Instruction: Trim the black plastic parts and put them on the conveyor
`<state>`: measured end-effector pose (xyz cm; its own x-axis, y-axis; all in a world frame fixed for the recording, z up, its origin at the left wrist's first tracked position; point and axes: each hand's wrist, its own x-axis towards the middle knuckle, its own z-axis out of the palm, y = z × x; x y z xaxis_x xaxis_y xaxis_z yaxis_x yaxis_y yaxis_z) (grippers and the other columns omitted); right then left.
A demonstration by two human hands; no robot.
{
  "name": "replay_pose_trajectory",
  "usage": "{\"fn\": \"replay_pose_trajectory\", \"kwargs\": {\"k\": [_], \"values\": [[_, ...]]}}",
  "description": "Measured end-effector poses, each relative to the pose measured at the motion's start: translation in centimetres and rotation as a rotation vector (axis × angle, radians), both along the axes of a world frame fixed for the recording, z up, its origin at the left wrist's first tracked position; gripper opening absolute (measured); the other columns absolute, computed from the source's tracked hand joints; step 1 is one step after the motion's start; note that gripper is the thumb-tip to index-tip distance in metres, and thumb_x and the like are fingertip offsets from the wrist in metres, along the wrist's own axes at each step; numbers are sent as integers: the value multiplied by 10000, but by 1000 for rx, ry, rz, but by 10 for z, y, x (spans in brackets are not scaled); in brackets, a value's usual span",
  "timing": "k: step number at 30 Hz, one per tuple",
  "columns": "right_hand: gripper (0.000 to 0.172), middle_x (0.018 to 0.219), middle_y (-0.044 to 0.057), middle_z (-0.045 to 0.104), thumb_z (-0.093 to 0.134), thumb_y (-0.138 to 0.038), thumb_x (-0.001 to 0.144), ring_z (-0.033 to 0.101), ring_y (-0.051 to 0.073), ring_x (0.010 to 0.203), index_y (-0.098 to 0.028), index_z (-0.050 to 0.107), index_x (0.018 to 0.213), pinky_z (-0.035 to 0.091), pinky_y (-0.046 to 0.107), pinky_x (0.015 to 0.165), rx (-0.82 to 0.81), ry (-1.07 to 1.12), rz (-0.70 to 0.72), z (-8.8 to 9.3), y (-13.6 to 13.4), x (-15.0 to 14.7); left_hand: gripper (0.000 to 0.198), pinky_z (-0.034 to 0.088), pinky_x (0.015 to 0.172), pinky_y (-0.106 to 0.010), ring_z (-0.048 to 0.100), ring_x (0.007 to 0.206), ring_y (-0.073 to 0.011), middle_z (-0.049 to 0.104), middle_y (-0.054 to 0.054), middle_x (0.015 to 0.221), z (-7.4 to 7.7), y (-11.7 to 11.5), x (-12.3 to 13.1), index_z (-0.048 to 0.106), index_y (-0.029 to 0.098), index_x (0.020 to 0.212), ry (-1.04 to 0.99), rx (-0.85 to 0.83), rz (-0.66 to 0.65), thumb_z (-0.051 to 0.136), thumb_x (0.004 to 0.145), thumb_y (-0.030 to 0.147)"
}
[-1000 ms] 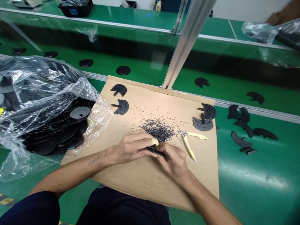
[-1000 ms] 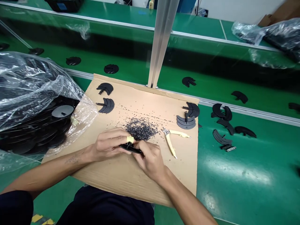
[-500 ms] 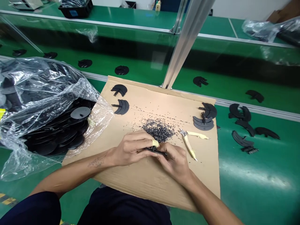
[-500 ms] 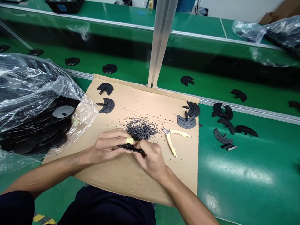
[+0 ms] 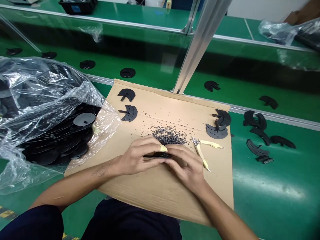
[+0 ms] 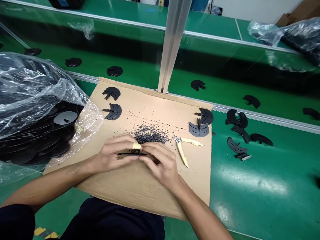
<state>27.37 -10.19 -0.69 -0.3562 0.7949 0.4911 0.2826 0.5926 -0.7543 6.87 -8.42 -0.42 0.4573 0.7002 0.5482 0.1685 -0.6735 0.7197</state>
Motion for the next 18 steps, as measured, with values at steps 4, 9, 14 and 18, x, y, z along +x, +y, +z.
{"fn": "replay_pose_trajectory", "kwargs": {"k": [4,9,14,18], "values": [[200,974,82,730,661,-102,894,696,201,883,-209,698,1059,600,384,747,107,-38,13,0,2,3,196,552,743,-335,633,831,-171,698,-77,909,-1,2,-2,670,142,1103,50,108,0,655,947,260],[254,1018,101,729,641,-50,882,690,212,930,-199,699,1080,598,389,748,157,-28,74,-3,4,7,520,562,762,-337,661,858,-181,707,-113,936,3,7,-7,721,145,1058,-141,-331,-194,408,1014,558],[181,1009,95,717,655,-125,908,672,216,941,-209,713,1057,592,405,774,116,-31,106,-2,8,9,206,559,668,-253,681,766,-147,716,-85,843,3,11,-8,755,136,927,-156,-582,-219,709,908,336],[100,927,79,706,656,-133,916,651,200,919,-189,712,978,586,377,774,86,-98,187,2,10,10,121,547,682,-260,669,748,-138,720,-74,814,6,14,-13,764,146,887,-34,-520,-241,715,899,255]]}}
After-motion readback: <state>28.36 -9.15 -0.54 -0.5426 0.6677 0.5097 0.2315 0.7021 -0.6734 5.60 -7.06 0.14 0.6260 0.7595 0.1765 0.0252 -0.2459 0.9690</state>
